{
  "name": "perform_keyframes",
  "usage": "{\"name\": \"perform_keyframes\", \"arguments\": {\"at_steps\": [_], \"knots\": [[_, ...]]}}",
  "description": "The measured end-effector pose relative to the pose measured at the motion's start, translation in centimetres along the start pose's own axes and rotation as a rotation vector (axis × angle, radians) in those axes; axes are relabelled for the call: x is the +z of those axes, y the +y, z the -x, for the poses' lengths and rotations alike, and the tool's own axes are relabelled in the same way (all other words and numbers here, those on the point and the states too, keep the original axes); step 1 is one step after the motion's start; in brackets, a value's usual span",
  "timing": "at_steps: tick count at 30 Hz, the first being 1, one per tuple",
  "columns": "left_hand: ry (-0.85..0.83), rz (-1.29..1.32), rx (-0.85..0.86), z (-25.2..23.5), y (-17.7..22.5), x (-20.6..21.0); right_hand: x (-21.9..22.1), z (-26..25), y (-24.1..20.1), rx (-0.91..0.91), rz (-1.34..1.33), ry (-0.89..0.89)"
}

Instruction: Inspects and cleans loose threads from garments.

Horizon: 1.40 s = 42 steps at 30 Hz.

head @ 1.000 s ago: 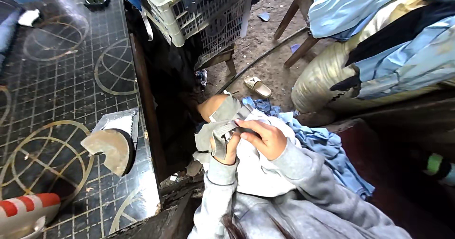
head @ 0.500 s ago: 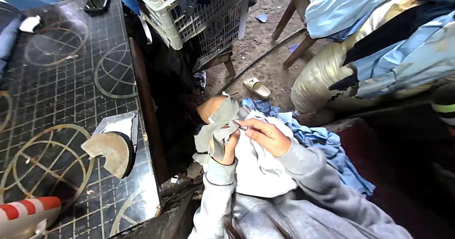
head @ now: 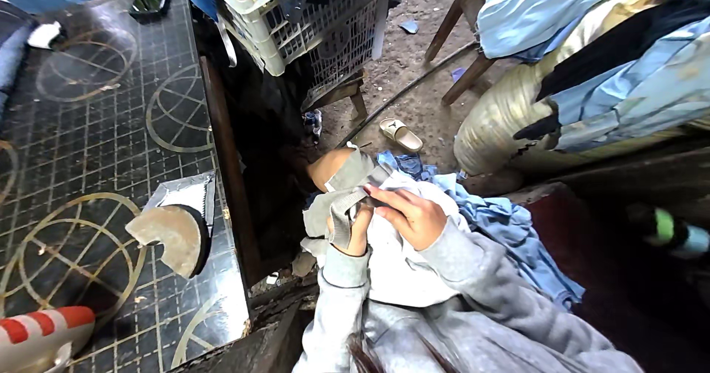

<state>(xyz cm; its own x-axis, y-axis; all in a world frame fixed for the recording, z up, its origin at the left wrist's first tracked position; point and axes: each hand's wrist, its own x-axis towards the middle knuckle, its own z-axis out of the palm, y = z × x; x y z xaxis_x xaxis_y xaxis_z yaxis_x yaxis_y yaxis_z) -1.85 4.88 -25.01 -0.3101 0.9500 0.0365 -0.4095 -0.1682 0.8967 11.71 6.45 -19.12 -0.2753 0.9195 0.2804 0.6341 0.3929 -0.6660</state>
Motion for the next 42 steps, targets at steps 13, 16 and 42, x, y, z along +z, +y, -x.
{"name": "perform_keyframes", "arguments": {"at_steps": [13,16,42], "knots": [[-0.053,-0.099,0.061,-0.5,1.5,0.5,-1.0,-0.8,0.7,0.027,-0.456,-0.155],[-0.014,-0.056,0.006,-0.4,1.2,0.4,-0.9,-0.3,0.3,-0.017,-0.18,-0.121],[-0.023,-0.148,0.047,0.1,1.4,0.9,-1.5,-1.5,0.6,0.124,-0.697,-0.247]]}}
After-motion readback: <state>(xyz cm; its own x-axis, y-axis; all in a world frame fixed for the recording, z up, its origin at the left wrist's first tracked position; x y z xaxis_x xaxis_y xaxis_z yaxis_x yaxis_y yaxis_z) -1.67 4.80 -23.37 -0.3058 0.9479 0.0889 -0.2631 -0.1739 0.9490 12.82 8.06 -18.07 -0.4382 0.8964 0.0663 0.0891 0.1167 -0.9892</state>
